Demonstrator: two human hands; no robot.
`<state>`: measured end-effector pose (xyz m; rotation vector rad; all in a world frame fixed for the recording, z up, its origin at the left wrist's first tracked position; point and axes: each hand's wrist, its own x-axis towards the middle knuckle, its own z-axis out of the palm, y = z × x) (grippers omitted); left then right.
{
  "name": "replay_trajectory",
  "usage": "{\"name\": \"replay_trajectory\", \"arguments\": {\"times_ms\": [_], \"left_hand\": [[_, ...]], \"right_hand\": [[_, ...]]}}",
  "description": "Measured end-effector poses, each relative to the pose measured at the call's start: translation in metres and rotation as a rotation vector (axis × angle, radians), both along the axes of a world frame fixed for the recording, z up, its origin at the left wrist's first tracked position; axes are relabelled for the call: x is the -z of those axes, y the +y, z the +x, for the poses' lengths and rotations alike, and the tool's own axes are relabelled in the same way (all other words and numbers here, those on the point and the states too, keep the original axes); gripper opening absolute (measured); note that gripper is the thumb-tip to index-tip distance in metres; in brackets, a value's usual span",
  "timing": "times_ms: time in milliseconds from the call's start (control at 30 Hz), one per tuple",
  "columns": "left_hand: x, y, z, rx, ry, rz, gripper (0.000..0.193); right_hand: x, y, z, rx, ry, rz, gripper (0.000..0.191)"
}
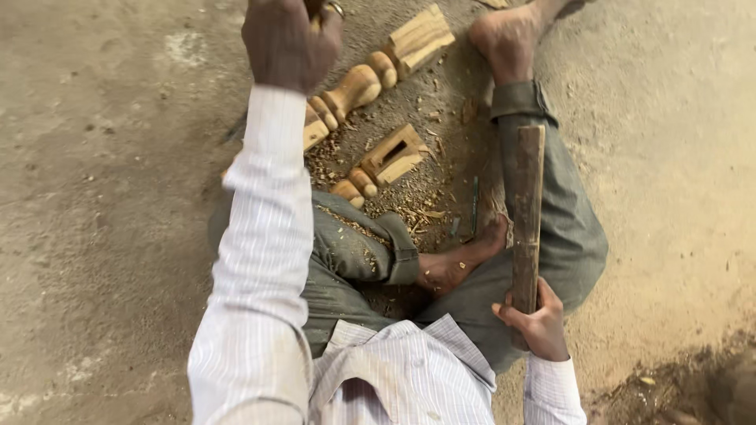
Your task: The person sits on the ground holding a chisel against a wooden furniture leg and repeatedly strikes the chisel with a wooden mallet to carve the spindle, with wood shavings accumulating around the work.
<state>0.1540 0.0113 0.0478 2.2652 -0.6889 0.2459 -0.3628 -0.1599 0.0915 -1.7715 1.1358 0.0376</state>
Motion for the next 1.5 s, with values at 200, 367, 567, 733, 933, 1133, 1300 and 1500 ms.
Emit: {"name": "replay_trajectory", "arguments": {"times_ms": [200,367,567,733,933,1133,1300,1500], "left_hand": [[-0.033,-0.016,-0.085,0.614,0.567,-1.061,0.04],[-0.006,-0.04,-0.111,0.711,0.469,-0.915,0.031],[0.017,-0.045,-0.113,0.902,0.613,-0.796,0.024],[0.012,-0.054,-0.121,1.029,0.59,-0.726,0.021],[0.001,-0.06,-0.121,1.012,0.479,-0.741,0.029],[0.003,-0.057,-0.113,0.94,0.527,-0.728,0.028],[0.004,-0.063,-0.132,1.084,0.429,-0.639,0.025],[-0.006,-0.054,-0.14,1.04,0.369,-0.52,0.031]], "right_hand": [[0.001,-0.001,0.004,-0.007,0.013,0.011,0.039],[-0.001,0.002,0.006,-0.009,0.025,-0.009,0.038],[0.002,0.002,0.003,-0.018,0.042,-0.021,0.039],[0.004,0.001,0.0,-0.061,0.021,-0.067,0.039],[0.005,0.002,-0.002,-0.062,0.019,-0.088,0.04],[0.007,0.001,-0.004,-0.075,0.0,-0.079,0.04],[0.007,0.002,-0.004,-0.08,-0.02,-0.092,0.041],[-0.007,0.008,0.002,-0.075,-0.045,-0.117,0.043]]}}
